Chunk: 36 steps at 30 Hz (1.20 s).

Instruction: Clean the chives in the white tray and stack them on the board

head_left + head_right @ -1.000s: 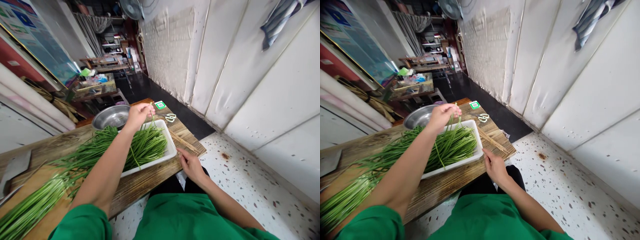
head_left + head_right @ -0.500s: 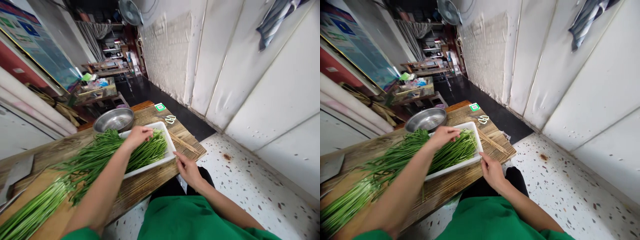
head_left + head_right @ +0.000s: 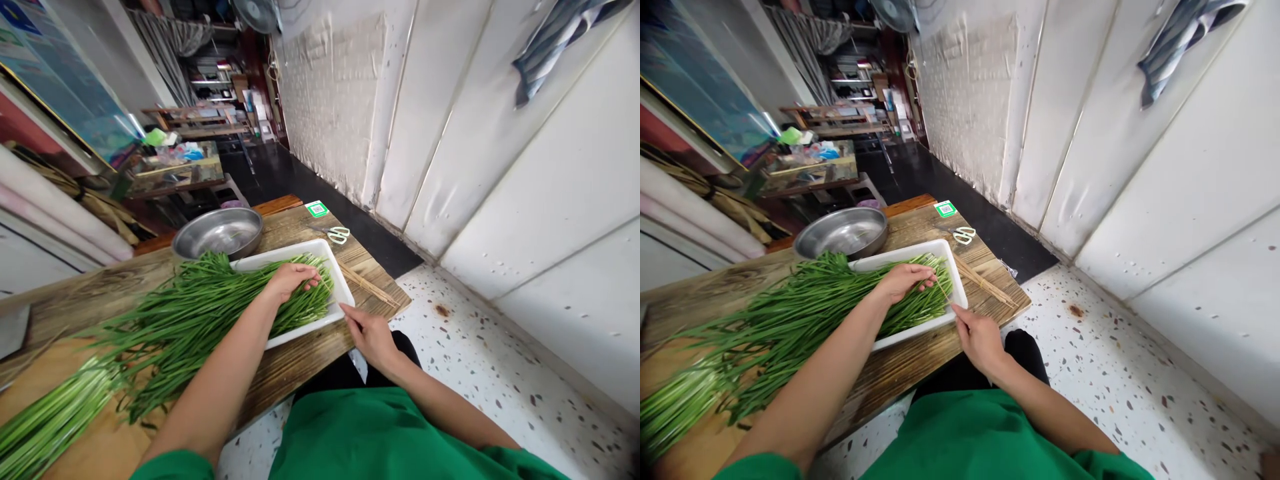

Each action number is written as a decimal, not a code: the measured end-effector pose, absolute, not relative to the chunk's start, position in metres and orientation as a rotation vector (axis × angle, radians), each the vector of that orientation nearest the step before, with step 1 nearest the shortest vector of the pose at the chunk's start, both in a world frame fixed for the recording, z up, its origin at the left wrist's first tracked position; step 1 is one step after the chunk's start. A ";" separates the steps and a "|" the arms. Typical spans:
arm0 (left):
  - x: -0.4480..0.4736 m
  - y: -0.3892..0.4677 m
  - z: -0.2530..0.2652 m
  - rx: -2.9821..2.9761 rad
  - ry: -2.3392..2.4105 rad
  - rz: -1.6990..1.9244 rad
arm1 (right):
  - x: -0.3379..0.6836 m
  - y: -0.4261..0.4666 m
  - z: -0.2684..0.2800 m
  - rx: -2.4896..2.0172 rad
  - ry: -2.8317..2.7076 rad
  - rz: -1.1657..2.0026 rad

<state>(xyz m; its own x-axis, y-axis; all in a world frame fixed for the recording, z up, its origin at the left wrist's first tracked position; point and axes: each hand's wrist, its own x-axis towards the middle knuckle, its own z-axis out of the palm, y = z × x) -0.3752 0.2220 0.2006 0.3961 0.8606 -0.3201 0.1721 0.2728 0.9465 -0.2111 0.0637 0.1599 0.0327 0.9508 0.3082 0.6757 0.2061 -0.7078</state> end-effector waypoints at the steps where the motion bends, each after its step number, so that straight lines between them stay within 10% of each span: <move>1: -0.375 0.222 0.200 1.239 1.085 0.606 | -0.211 0.063 0.160 -1.545 -1.716 0.443; 36: -0.374 0.218 0.210 1.317 1.086 0.573 | -0.220 0.083 0.191 -1.793 -1.943 0.108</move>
